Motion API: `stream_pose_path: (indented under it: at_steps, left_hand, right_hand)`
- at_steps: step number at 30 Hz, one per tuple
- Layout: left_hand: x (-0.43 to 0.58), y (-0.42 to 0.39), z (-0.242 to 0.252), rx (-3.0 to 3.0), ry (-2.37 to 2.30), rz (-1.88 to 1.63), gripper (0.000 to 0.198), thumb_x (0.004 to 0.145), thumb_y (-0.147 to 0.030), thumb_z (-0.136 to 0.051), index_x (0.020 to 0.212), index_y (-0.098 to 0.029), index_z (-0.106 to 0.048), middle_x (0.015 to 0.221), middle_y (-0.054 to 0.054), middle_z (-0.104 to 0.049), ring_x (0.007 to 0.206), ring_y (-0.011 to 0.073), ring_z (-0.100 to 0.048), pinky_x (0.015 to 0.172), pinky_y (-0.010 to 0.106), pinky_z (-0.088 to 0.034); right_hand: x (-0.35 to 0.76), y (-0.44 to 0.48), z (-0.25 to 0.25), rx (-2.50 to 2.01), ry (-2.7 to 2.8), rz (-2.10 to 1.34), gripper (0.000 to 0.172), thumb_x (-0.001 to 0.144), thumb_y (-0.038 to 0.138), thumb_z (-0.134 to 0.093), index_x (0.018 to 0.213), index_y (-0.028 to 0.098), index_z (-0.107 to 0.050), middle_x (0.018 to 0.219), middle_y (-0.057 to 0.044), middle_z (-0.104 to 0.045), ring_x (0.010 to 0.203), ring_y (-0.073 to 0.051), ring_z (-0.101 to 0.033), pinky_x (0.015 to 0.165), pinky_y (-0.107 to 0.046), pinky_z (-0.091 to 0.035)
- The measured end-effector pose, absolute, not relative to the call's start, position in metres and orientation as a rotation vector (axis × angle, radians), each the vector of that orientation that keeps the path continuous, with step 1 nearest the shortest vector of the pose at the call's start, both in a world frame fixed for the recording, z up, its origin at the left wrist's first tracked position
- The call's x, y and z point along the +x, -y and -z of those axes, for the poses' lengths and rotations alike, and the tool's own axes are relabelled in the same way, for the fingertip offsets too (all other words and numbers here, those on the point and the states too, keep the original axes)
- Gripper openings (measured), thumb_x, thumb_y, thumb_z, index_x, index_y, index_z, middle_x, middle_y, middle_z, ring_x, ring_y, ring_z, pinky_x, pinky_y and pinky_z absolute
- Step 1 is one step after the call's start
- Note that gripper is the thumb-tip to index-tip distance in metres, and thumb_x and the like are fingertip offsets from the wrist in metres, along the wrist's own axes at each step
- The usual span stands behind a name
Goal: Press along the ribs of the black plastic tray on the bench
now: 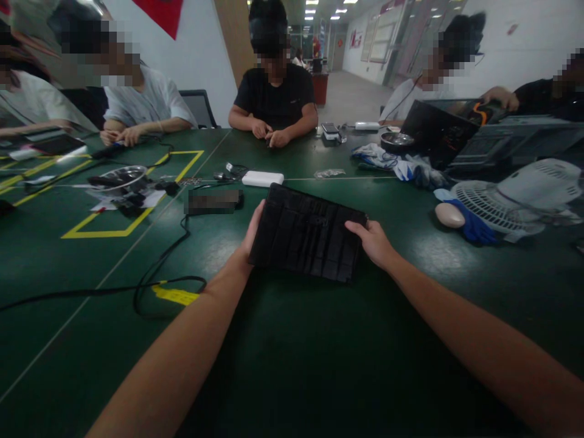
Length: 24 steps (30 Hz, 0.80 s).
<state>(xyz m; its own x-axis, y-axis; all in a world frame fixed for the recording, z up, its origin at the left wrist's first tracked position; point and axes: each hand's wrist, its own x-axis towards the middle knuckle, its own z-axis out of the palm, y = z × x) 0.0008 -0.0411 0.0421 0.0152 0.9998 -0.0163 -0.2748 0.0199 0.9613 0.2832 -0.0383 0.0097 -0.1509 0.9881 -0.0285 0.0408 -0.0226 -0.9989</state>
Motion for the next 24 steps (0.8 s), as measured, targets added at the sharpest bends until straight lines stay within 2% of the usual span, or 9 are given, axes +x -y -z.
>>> stream_pose_path:
  at_steps: [2,4,7,9,11,13,16,19,24]
  left_hand:
    - [-0.003,0.043,-0.042,0.99,-1.005,-1.248,0.068,0.086,-0.077,-0.048,0.108,-0.018,-0.072,0.104,0.013,-0.074,0.111,0.0379,-0.067,0.09,0.053,-0.056]
    - [-0.007,0.046,-0.041,1.013,-1.013,-1.166,0.072,0.074,-0.083,-0.055,0.104,-0.02,-0.073,0.094,0.012,-0.076,0.109,0.0415,-0.068,0.088,0.054,-0.056]
    - [-0.008,0.049,-0.037,1.048,-1.014,-0.962,0.058,0.06,-0.061,-0.077,0.102,-0.022,-0.073,0.089,0.01,-0.076,0.102,0.0402,-0.071,0.086,0.052,-0.057]
    - [-0.007,0.051,-0.034,1.052,-1.039,-0.891,0.051,0.055,-0.04,-0.082,0.101,-0.022,-0.073,0.091,0.009,-0.077,0.097,0.0376,-0.072,0.085,0.05,-0.057]
    - [-0.004,0.052,-0.032,1.077,-1.082,-0.907,0.048,0.052,-0.028,-0.081,0.1,-0.021,-0.073,0.093,0.008,-0.077,0.094,0.0345,-0.072,0.086,0.049,-0.056]
    - [-0.001,0.053,-0.031,1.107,-1.119,-0.931,0.046,0.052,-0.023,-0.08,0.098,-0.02,-0.073,0.093,0.008,-0.076,0.093,0.032,-0.071,0.088,0.048,-0.055]
    - [0.005,0.055,-0.032,1.111,-1.143,-0.971,0.042,0.054,-0.023,-0.08,0.096,-0.019,-0.072,0.093,0.007,-0.075,0.091,0.0299,-0.071,0.088,0.047,-0.054]
    - [0.009,0.055,-0.032,1.113,-1.139,-1.024,0.041,0.055,-0.022,-0.08,0.095,-0.019,-0.072,0.092,0.006,-0.075,0.092,0.0291,-0.07,0.087,0.046,-0.055]
    - [0.014,0.052,-0.03,1.056,-1.199,-1.217,0.041,0.053,-0.018,-0.077,0.092,-0.02,-0.067,0.09,0.002,-0.072,0.088,0.0257,-0.069,0.086,0.044,-0.056]
  right_hand:
    - [0.29,0.034,-0.01,-1.228,1.339,-1.294,0.047,0.07,0.064,-0.077,0.087,0.021,-0.072,0.093,-0.01,-0.078,0.093,-0.03,-0.074,0.085,-0.043,-0.062]
    - [0.295,0.031,-0.011,-1.252,1.336,-1.274,0.046,0.07,0.064,-0.076,0.088,0.021,-0.072,0.09,-0.01,-0.078,0.089,-0.029,-0.074,0.082,-0.043,-0.062]
    - [0.299,0.027,-0.01,-1.251,1.34,-1.245,0.045,0.071,0.063,-0.075,0.087,0.02,-0.071,0.085,-0.009,-0.077,0.084,-0.028,-0.073,0.076,-0.04,-0.061]
    - [0.301,0.025,-0.009,-1.245,1.354,-1.201,0.046,0.073,0.065,-0.072,0.082,0.021,-0.07,0.081,-0.008,-0.075,0.081,-0.027,-0.072,0.075,-0.039,-0.06]
    - [0.304,0.022,-0.008,-1.221,1.358,-1.133,0.049,0.079,0.071,-0.063,0.078,0.022,-0.069,0.079,-0.007,-0.073,0.081,-0.025,-0.07,0.076,-0.039,-0.058]
    - [0.308,0.018,-0.008,-1.206,1.345,-1.067,0.058,0.085,0.076,-0.049,0.077,0.022,-0.068,0.075,-0.006,-0.071,0.079,-0.023,-0.068,0.074,-0.037,-0.056]
    - [0.318,0.01,-0.007,-1.322,1.357,-0.906,0.067,0.09,0.077,-0.031,0.075,0.022,-0.065,0.065,-0.004,-0.062,0.063,-0.018,-0.06,0.06,-0.031,-0.049]
    - [0.328,0.003,-0.008,-1.502,1.455,-0.672,0.057,0.09,0.069,-0.039,0.066,0.022,-0.059,0.061,-0.001,-0.057,0.056,-0.015,-0.053,0.055,-0.029,-0.042]
    - [0.331,0.003,-0.009,-1.597,1.694,-0.531,0.049,0.088,0.054,-0.053,0.051,0.023,-0.051,0.054,0.001,-0.051,0.055,-0.014,-0.049,0.059,-0.031,-0.039]
